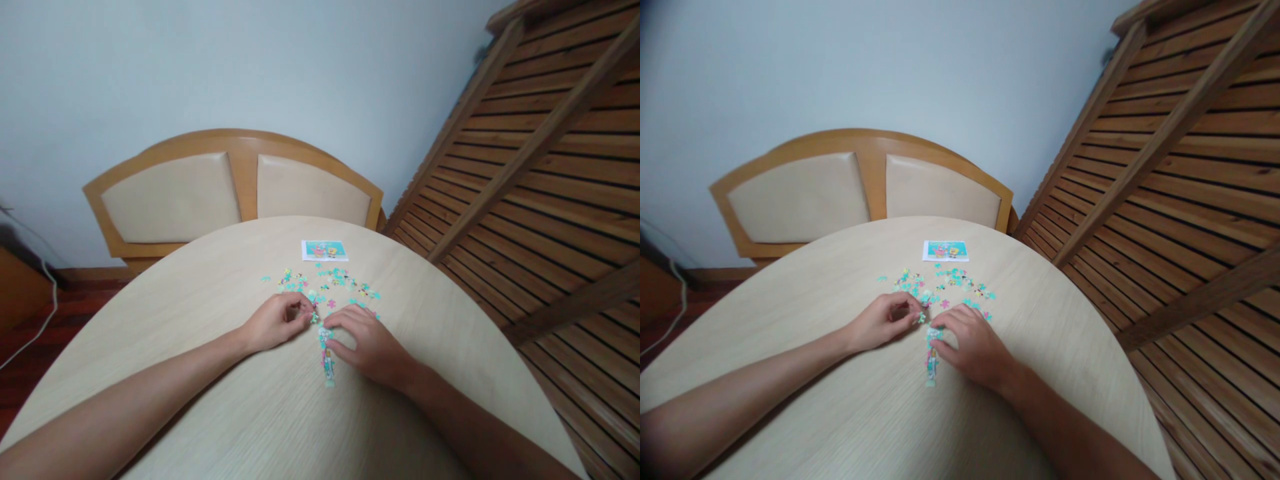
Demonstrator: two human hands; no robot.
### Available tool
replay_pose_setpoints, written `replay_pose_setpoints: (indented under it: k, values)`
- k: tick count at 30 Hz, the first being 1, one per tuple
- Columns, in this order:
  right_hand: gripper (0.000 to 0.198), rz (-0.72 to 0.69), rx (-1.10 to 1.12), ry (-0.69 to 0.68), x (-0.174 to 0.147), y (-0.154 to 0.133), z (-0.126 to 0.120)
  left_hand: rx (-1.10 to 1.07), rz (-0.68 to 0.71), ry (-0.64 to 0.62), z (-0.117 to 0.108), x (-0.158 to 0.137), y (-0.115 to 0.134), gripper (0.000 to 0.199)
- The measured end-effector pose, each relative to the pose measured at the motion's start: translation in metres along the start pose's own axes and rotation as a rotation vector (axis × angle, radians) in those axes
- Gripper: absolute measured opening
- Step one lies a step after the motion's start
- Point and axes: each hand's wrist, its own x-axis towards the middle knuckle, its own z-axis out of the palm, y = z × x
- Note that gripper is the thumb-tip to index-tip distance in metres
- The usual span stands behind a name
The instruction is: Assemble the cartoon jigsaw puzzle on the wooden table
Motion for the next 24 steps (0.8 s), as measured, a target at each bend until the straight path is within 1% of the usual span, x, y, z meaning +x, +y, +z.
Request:
replay_pose_setpoints:
  k: [4,8,13,16,24]
  values:
    - [0.023,-0.058,-0.016,-0.061,-0.0014,0.0013,-0.0033,0.082,0.047,-0.027,-0.0018,0.0001,-0.0032,0.018]
    - [0.021,-0.073,-0.041,-0.099,-0.0017,0.0019,-0.0030,0.160,0.093,-0.085,-0.0029,0.0009,-0.0021,0.018]
    - [0.020,-0.099,-0.027,-0.096,-0.0020,0.0033,-0.0018,0.208,0.151,-0.145,-0.0032,0.0022,-0.0008,0.016]
    - [0.021,-0.121,-0.019,-0.081,-0.0024,0.0052,-0.0007,0.218,0.161,-0.165,-0.0035,0.0023,0.0000,0.015]
    - [0.022,-0.127,-0.019,-0.082,-0.0016,0.0053,-0.0005,0.270,0.191,-0.166,-0.0031,0.0023,0.0011,0.016]
